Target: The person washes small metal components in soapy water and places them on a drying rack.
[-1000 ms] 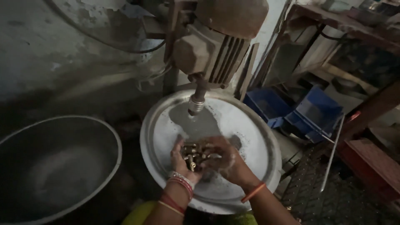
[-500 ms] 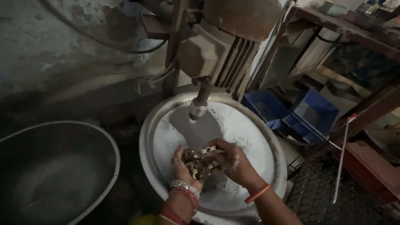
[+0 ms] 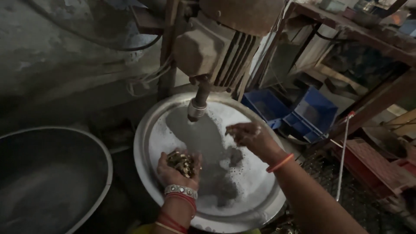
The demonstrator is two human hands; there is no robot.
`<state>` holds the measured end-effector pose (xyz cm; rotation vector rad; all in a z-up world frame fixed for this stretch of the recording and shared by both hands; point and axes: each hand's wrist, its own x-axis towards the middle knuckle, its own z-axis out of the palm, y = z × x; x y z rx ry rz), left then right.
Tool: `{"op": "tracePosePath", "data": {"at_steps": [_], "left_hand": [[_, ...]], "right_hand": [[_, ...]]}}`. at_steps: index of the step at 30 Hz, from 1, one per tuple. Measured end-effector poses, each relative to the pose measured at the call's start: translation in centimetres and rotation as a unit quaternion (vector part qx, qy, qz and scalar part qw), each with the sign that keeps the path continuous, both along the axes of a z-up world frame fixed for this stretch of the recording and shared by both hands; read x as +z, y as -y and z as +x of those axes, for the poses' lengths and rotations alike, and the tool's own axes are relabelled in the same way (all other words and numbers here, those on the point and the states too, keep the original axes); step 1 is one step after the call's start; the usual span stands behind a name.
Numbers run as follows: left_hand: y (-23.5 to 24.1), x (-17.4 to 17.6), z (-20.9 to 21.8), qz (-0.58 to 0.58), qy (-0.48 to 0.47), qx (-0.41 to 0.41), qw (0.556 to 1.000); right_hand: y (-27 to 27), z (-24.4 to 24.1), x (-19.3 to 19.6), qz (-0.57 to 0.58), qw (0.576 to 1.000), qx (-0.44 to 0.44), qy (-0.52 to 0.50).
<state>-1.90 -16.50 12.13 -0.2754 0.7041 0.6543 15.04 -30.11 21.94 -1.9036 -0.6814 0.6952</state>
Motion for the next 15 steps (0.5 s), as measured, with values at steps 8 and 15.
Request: {"op": "tracePosePath", "data": {"at_steps": [8,15], "left_hand": [[-1.5,-3.1,1.5,0.042,0.078,-0.022,0.996],[-0.9,-3.9,2.4,0.036,0.028,-0.022,0.999]], "right_hand": [[3.0,-1.1,-5.7,-0.024,0.832,0.117,0.542],[1.8,-0.8,-5.1,0.055,0.986,-0.039,-0.151]]}}
